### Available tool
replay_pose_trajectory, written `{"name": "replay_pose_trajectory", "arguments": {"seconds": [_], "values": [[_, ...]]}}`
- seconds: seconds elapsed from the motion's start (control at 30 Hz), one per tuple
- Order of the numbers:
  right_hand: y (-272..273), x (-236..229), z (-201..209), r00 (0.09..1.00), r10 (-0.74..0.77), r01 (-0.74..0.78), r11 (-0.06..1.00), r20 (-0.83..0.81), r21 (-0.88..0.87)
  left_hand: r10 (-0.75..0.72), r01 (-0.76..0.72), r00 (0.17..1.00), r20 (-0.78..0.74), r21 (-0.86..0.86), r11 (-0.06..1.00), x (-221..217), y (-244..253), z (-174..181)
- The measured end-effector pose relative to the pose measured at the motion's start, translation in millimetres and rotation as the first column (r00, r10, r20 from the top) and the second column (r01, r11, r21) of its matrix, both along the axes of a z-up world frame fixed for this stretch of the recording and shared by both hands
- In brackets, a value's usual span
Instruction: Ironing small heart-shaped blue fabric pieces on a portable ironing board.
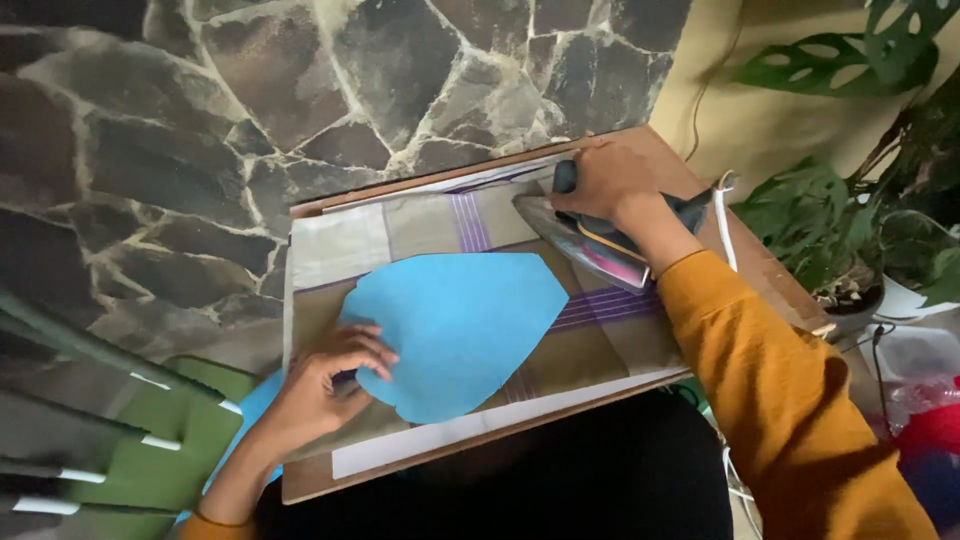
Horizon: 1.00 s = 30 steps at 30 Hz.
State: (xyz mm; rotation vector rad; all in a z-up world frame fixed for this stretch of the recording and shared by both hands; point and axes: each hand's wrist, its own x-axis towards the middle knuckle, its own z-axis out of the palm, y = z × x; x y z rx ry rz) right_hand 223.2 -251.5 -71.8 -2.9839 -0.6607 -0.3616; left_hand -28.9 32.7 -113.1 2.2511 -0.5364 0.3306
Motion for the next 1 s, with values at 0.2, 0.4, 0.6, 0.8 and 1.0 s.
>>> {"name": "replay_pose_trajectory", "arguments": {"seconds": [0.2, 0.4, 0.6, 0.8, 1.0], "values": [[1.1, 0.8, 8.0, 0.998, -0.009, 0.002, 0.995, -0.067, -0.099, 0.068, -0.075, 0.995, 0.075, 0.096, 0.993, -10.0, 2.0, -6.0], [6.6, -40.6, 27.9, 0.966, 0.255, -0.248, 0.962, 0.05, -0.117, 0.134, -0.17, 0.973, 0.187, 0.191, 0.967, -27.8, -11.9, -13.6], [36.4, -97.7, 35.9, 0.88, 0.46, -0.468, 0.883, -0.118, -0.046, 0.202, -0.238, 0.954, 0.222, 0.152, 0.959, -48.6, -25.8, -17.1], [71.7, -106.8, 26.2, 0.829, 0.553, -0.558, 0.827, -0.086, -0.068, 0.26, -0.29, 0.946, 0.196, 0.142, 0.946, -56.8, -30.2, -14.5], [116.4, -76.0, 17.0, 0.859, 0.511, -0.508, 0.858, 0.029, -0.081, 0.27, -0.32, 0.917, 0.293, 0.135, 0.938, -56.3, -37.2, -6.7]]}}
